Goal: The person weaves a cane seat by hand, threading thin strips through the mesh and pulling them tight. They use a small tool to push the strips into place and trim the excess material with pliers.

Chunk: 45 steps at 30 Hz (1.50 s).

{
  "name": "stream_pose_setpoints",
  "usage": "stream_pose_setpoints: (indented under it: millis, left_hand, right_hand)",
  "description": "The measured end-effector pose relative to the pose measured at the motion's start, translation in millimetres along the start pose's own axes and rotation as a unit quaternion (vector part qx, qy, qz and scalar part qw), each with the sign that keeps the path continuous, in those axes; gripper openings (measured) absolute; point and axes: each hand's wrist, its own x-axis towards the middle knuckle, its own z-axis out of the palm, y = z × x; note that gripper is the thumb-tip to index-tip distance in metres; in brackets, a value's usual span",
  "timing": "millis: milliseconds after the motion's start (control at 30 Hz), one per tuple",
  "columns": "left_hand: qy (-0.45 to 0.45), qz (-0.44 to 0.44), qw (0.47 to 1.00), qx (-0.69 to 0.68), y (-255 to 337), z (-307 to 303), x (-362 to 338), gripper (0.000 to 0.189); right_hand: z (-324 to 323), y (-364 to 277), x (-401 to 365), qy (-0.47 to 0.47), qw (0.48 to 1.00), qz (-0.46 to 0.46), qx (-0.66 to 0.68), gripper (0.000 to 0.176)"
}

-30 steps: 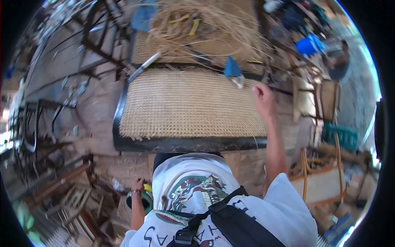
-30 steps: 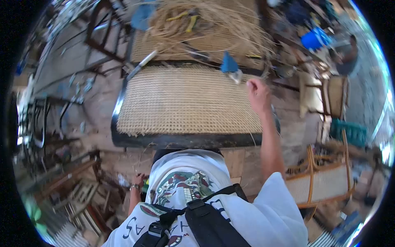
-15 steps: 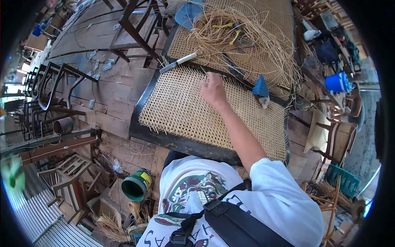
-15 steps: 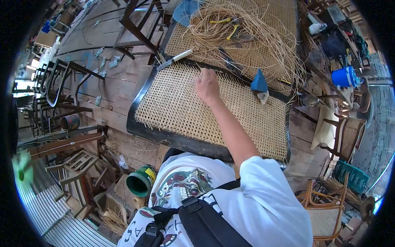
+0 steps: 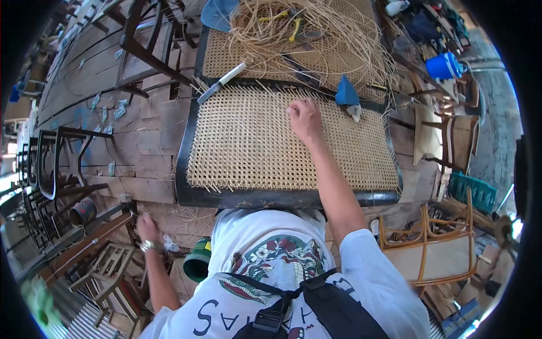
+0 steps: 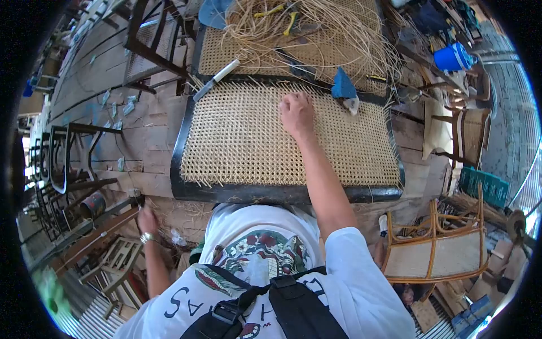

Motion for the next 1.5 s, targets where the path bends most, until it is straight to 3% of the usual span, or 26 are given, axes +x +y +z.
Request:
stream_pose_setpoints:
  millis: [33,67,100,133,167,200,233,267,300,333,400,433,500,533,600,700,800,967,1033,1100,1167,1200,1233,1267,1433,1500]
  left_hand:
    - [-0.101,-0.188,0.962,-0.17,46,-27,46,0.04]
    - [-0.016,0.038,0.996,-0.073,13,-8,91,0.038]
    - [-0.121,-0.225,0.943,-0.216,156,-67,116,0.01]
    - [-0.044,0.051,0.99,-0.12,104,-27,161,0.012]
    - [-0.084,0.043,0.977,-0.19,153,-25,180,0.021]
    - [-0.126,0.031,0.958,-0.257,233,-34,183,0.037]
    - [-0.195,-0.084,0.948,-0.238,321,-47,170,0.035]
    - [-0.262,-0.123,0.901,-0.322,367,-38,161,0.033]
    - [-0.424,-0.173,0.785,-0.418,391,-11,169,0.033]
    - [-0.472,-0.173,0.73,-0.463,416,25,160,0.035]
    - [-0.503,-0.204,0.713,-0.443,471,73,139,0.033]
    - [-0.499,-0.219,0.718,-0.432,484,102,135,0.033]
    - [-0.529,-0.287,0.62,-0.503,488,170,144,0.032]
    - [-0.533,-0.286,0.619,-0.501,498,174,146,0.032]
    - [-0.458,-0.282,0.712,-0.451,516,182,146,0.028]
    - [-0.399,-0.137,0.798,-0.43,525,171,151,0.024]
    - [-0.422,-0.046,0.771,-0.474,539,137,152,0.024]
    - [-0.441,-0.013,0.734,-0.516,564,111,143,0.023]
    - [-0.503,0.054,0.808,-0.303,566,111,148,0.035]
    - [-0.526,0.06,0.82,-0.217,560,125,150,0.042]
    - [-0.53,0.249,0.81,-0.036,547,147,142,0.04]
    - [-0.558,0.273,0.784,-0.015,553,139,132,0.036]
    - [-0.571,0.279,0.772,-0.013,557,137,120,0.035]
    - [-0.581,0.309,0.753,-0.002,560,140,112,0.034]
    - [-0.596,0.345,0.711,0.143,598,138,86,0.034]
    - [-0.568,0.424,0.691,0.143,608,132,80,0.031]
  right_hand:
    - [-1,-4,0,0.003,1.0,0.005,0.001,0.022]
    - [-1,-11,0,0.013,1.0,0.018,-0.022,0.023]
    - [-2,-13,2,0.021,0.998,0.029,-0.045,0.025]
    - [-3,-10,3,0.022,0.999,0.017,-0.044,0.028]
    - [-2,2,4,0.017,0.999,0.022,-0.039,0.028]
    - [1,18,4,0.033,0.994,0.048,0.087,0.028]
    - [0,32,4,0.055,0.973,0.075,0.212,0.029]
    - [-9,41,1,0.069,0.957,0.107,0.262,0.03]
    - [-21,48,-3,0.082,0.938,0.138,0.309,0.03]
    - [-30,54,-9,0.082,0.936,0.145,0.311,0.03]
    - [-44,65,-22,0.069,0.872,0.237,0.424,0.03]
    - [-45,70,-29,0.065,0.871,0.242,0.423,0.03]
    - [-48,78,-36,0.032,0.883,0.206,0.421,0.027]
    - [-56,67,-37,0.029,0.875,0.223,0.428,0.026]
    - [-60,63,-37,0.03,0.875,0.229,0.426,0.026]
    - [-64,66,-35,0.021,0.886,0.235,0.4,0.029]
    - [-65,53,-27,-0.038,0.892,0.196,0.405,0.031]
    - [-84,33,-15,-0.192,0.869,0.132,0.435,0.028]
    - [-103,39,-17,-0.095,0.803,0.173,0.563,0.021]
    - [-125,61,-18,-0.07,0.767,0.148,0.62,0.02]
    - [-133,71,-22,-0.042,0.725,0.123,0.676,0.019]
    - [-133,73,-25,-0.099,0.853,0.17,0.484,0.019]
    - [-134,75,-28,-0.149,0.93,0.207,0.264,0.019]
    - [-130,83,-29,-0.212,0.932,0.21,0.204,0.022]
    - [-121,74,-32,-0.201,0.955,0.192,0.104,0.025]
    - [-121,68,-32,-0.183,0.96,0.193,0.085,0.026]
